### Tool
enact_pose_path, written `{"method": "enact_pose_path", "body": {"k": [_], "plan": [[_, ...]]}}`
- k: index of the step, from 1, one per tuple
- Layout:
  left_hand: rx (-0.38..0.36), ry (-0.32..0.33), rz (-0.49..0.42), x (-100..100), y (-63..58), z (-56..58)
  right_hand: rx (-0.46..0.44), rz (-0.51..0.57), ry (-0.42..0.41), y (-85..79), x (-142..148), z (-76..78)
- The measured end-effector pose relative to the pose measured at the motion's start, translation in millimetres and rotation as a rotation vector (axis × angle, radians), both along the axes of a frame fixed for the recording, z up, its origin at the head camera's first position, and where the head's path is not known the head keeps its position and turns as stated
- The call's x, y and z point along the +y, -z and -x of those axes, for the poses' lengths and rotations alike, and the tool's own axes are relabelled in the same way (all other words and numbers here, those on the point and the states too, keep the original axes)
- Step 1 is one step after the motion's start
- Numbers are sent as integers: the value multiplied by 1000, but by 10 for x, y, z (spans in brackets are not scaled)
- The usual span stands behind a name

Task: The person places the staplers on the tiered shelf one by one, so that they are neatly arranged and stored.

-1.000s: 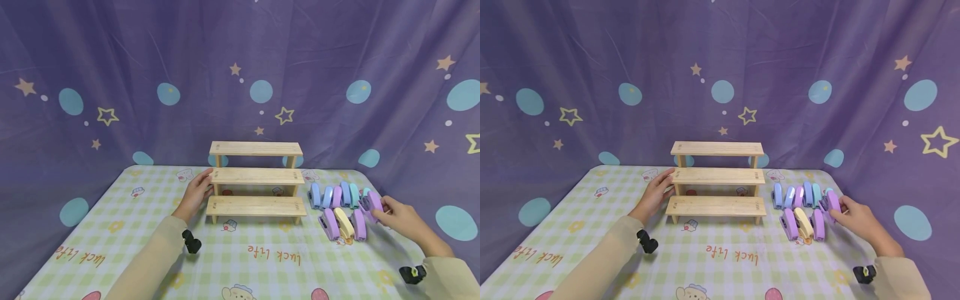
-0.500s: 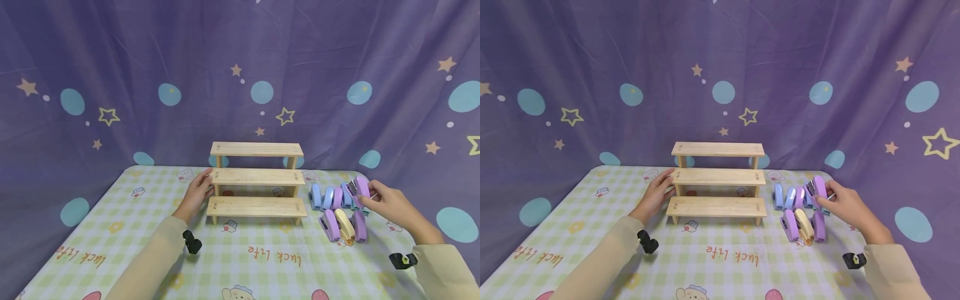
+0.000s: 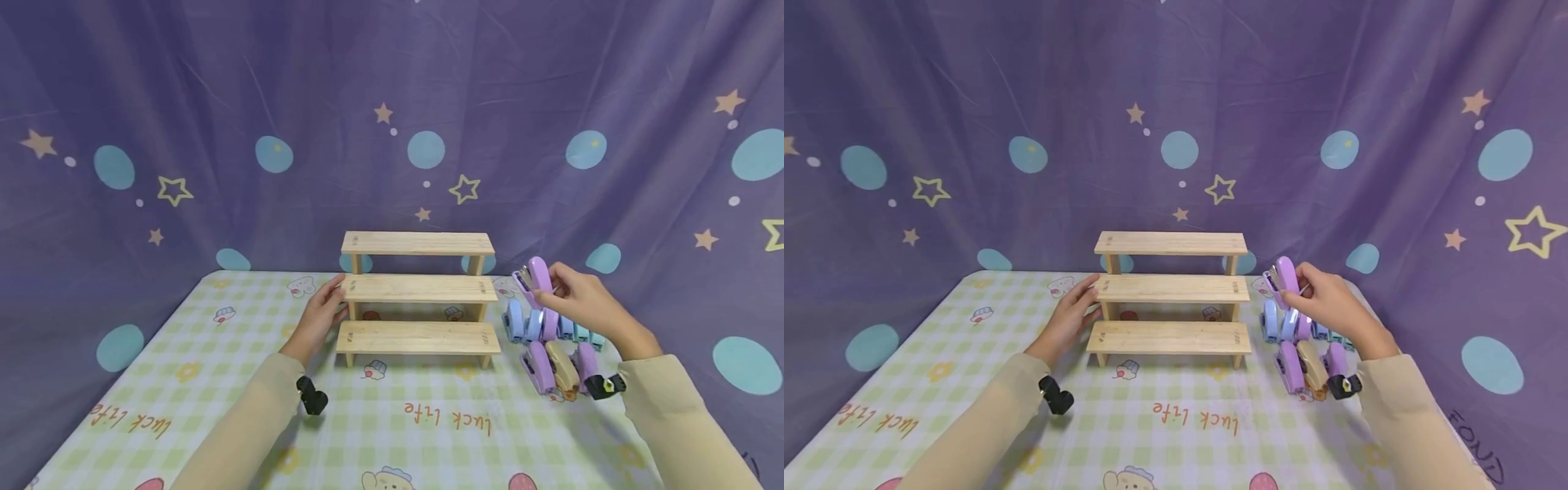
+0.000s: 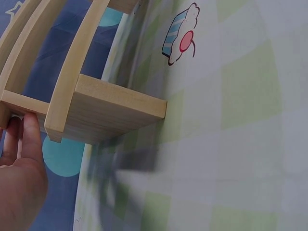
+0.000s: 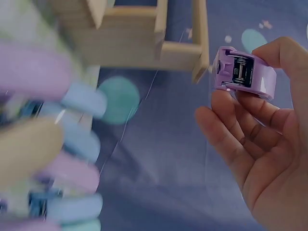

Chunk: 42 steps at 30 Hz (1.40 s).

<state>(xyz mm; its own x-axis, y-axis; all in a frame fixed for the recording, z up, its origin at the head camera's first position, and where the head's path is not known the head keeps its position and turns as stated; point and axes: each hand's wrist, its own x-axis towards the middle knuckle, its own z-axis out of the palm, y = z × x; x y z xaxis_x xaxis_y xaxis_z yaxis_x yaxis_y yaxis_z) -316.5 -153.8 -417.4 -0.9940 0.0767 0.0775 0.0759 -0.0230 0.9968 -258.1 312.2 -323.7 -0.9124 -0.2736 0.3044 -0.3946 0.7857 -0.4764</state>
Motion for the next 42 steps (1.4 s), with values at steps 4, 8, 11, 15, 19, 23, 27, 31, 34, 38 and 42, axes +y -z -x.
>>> {"method": "enact_pose_path", "body": {"k": [4,8,11,15,19,23,27,31,34,38,42], "plan": [[-7,2,-1,0,-49,-28,-8,18,-44,-78,-226,113],[-1,-1,-1,-4,-1,2,9,37,-93,-109,-441,240],[2,-3,2,-5,13,8,17,50,-121,-120,-592,324],[7,-3,4,-3,16,11,23,81,-153,-125,-792,430],[15,-8,-5,7,-2,6,14,132,-175,-147,-1015,520],[13,-10,-27,17,-11,-3,17,171,-195,-149,-1251,597],[11,-7,-36,19,-13,-15,18,203,-216,-143,-1469,666],[11,-10,-33,21,-19,-21,17,217,-208,-166,-1656,733],[8,-16,-28,23,-22,-18,5,241,-191,-203,-1782,791],[2,-23,-12,22,-19,-11,-3,278,-186,-269,-1940,879],[1,-25,-4,20,-12,-9,6,282,-176,-332,-2083,960]]}}
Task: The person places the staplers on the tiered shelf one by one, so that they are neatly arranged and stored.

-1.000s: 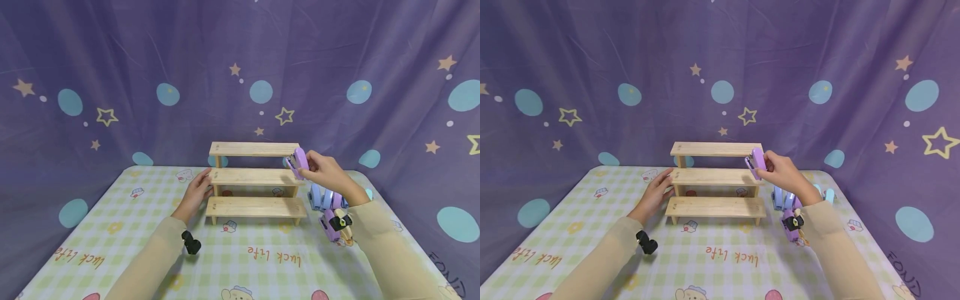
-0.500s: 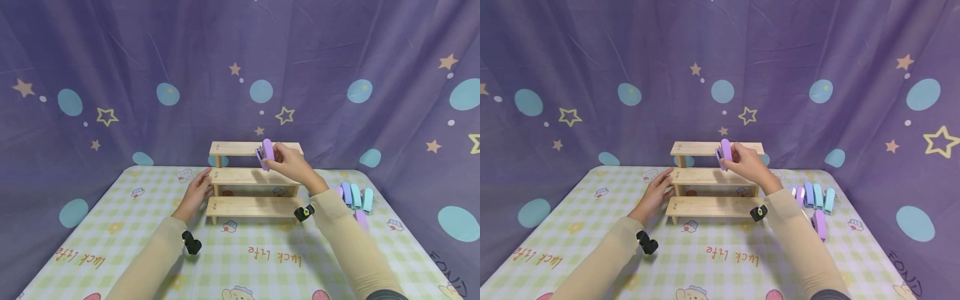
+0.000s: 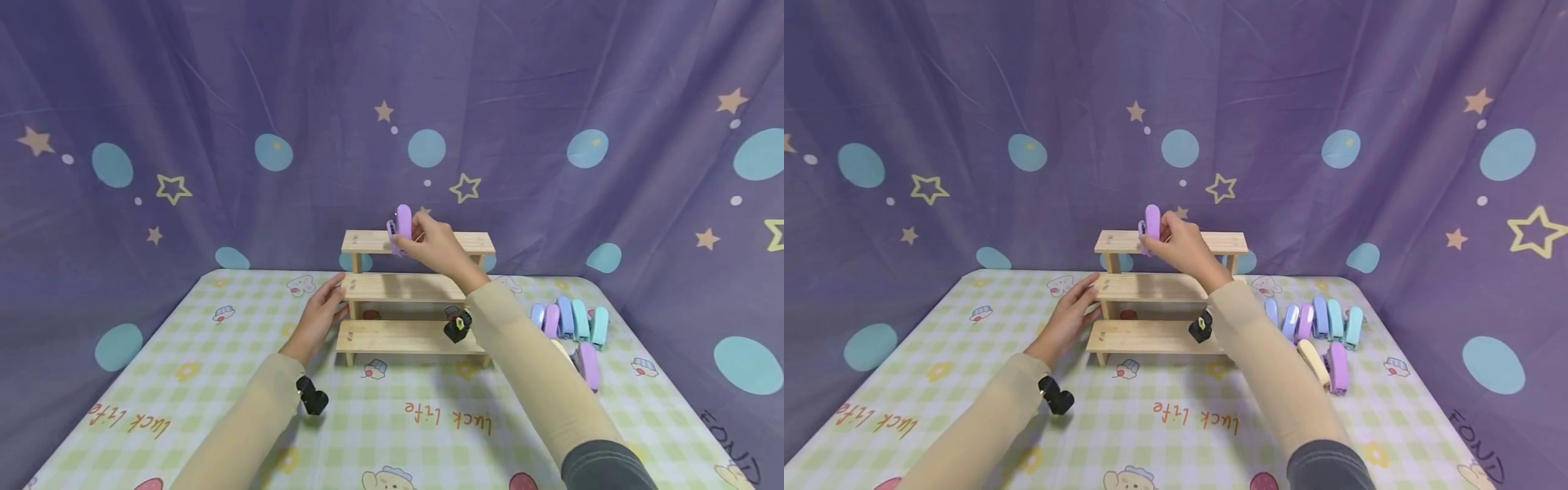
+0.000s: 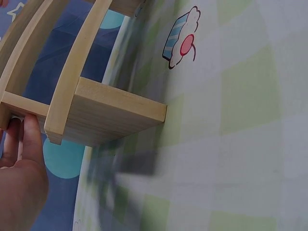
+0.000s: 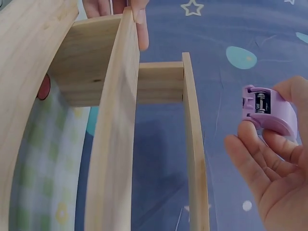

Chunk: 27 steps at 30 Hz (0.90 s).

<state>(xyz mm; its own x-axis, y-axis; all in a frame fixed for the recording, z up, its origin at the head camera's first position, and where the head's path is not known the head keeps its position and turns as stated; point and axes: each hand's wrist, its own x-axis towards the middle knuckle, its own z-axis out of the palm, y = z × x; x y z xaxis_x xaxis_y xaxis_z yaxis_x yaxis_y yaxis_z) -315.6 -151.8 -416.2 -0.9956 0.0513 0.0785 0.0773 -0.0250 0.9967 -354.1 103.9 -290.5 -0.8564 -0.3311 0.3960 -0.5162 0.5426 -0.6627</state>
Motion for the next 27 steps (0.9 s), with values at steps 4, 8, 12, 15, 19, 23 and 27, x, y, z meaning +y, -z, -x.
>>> {"method": "enact_pose_path", "body": {"k": [4,8,12,15,19,23,27], "plan": [[2,4,-7,-2,-7,2,3,13,9,-41,-109,61],[-2,4,-15,0,-16,0,18,16,26,-39,-188,123],[-1,5,-13,-1,-11,4,32,0,65,-11,-236,187],[-2,6,-12,-4,2,9,12,10,80,15,-256,231],[0,11,-9,-5,8,5,20,25,86,39,-283,295],[-2,11,-14,-4,4,-1,55,5,102,53,-324,359],[-2,17,-19,-6,19,5,6,22,110,77,-361,362]]}}
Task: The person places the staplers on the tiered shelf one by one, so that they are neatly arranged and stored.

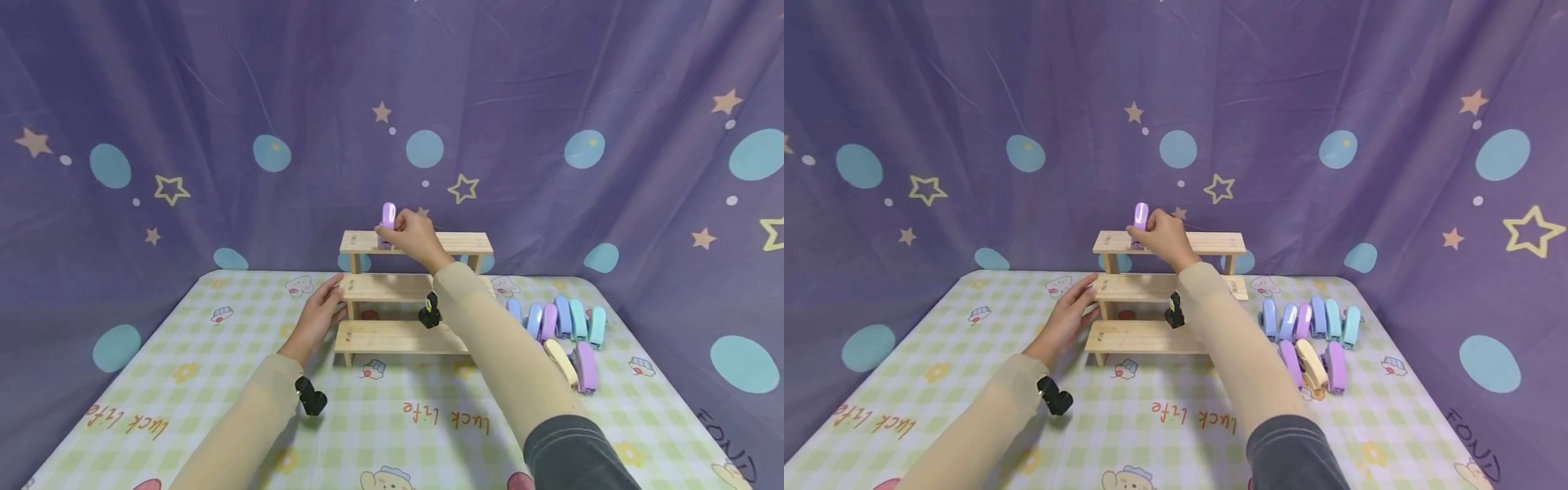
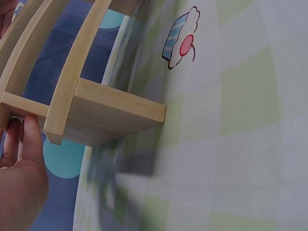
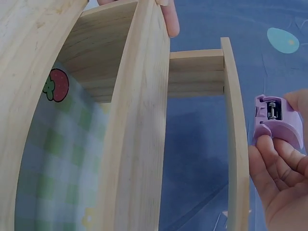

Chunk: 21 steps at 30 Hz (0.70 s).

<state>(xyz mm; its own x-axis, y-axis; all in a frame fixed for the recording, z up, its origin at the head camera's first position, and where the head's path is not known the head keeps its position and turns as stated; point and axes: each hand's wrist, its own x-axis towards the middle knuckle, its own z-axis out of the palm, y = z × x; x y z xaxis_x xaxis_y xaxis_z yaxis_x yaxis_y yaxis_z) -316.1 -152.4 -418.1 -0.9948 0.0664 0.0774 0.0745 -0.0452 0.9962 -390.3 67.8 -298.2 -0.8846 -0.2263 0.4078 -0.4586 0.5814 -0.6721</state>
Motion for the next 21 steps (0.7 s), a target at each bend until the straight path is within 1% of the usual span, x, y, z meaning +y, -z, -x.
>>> {"method": "enact_pose_path", "body": {"k": [3,5,8,16,21], "plan": [[3,0,2,-2,5,6,-36,0,26,17,-22,-9],[5,-4,5,-1,3,5,-45,-10,44,30,-32,-9],[7,-8,9,-2,1,6,-48,-22,70,37,-47,-23],[2,-13,15,4,2,4,-35,-42,103,67,-70,-28],[9,-11,7,6,14,6,-41,-30,116,87,-81,-31]]}}
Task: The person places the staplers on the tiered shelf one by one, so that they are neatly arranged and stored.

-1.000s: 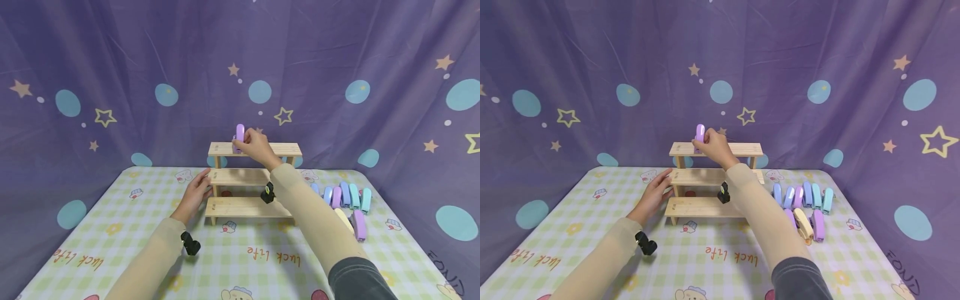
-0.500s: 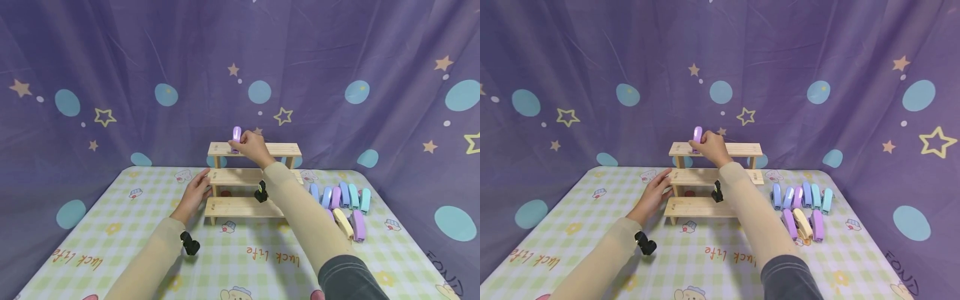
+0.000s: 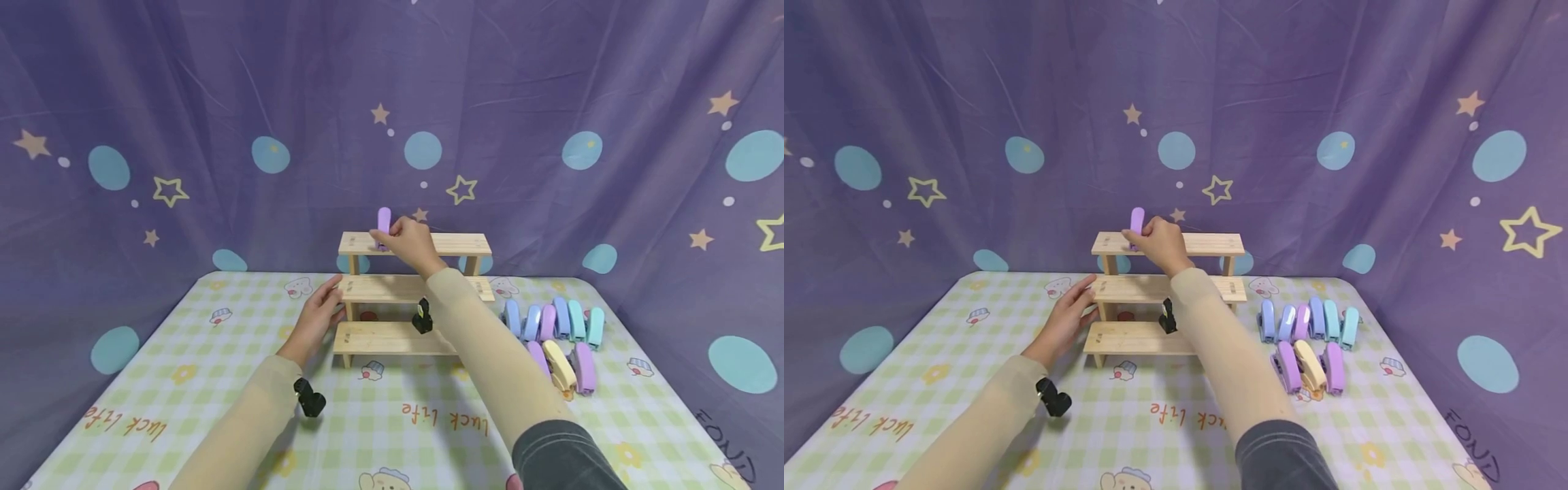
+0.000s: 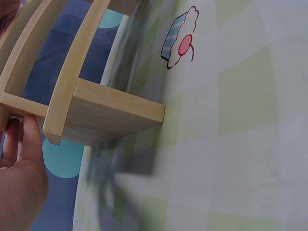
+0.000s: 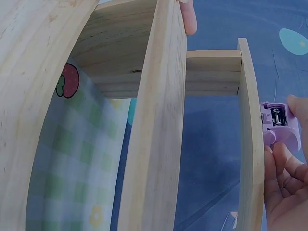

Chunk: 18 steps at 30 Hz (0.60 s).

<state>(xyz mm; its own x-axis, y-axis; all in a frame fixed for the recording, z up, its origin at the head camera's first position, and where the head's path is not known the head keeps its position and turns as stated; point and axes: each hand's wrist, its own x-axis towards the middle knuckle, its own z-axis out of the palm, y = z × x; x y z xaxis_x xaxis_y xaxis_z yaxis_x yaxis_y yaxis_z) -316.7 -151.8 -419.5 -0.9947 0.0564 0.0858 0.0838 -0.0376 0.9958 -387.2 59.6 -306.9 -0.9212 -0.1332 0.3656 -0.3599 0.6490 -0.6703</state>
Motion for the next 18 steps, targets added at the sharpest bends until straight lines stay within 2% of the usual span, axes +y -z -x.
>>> {"method": "enact_pose_path", "body": {"k": [10,18], "plan": [[5,-5,0,-24,-4,-10,9,-28,21,-12,-53,-7],[-3,1,-3,-13,1,4,-77,53,-58,-57,84,-72]]}}
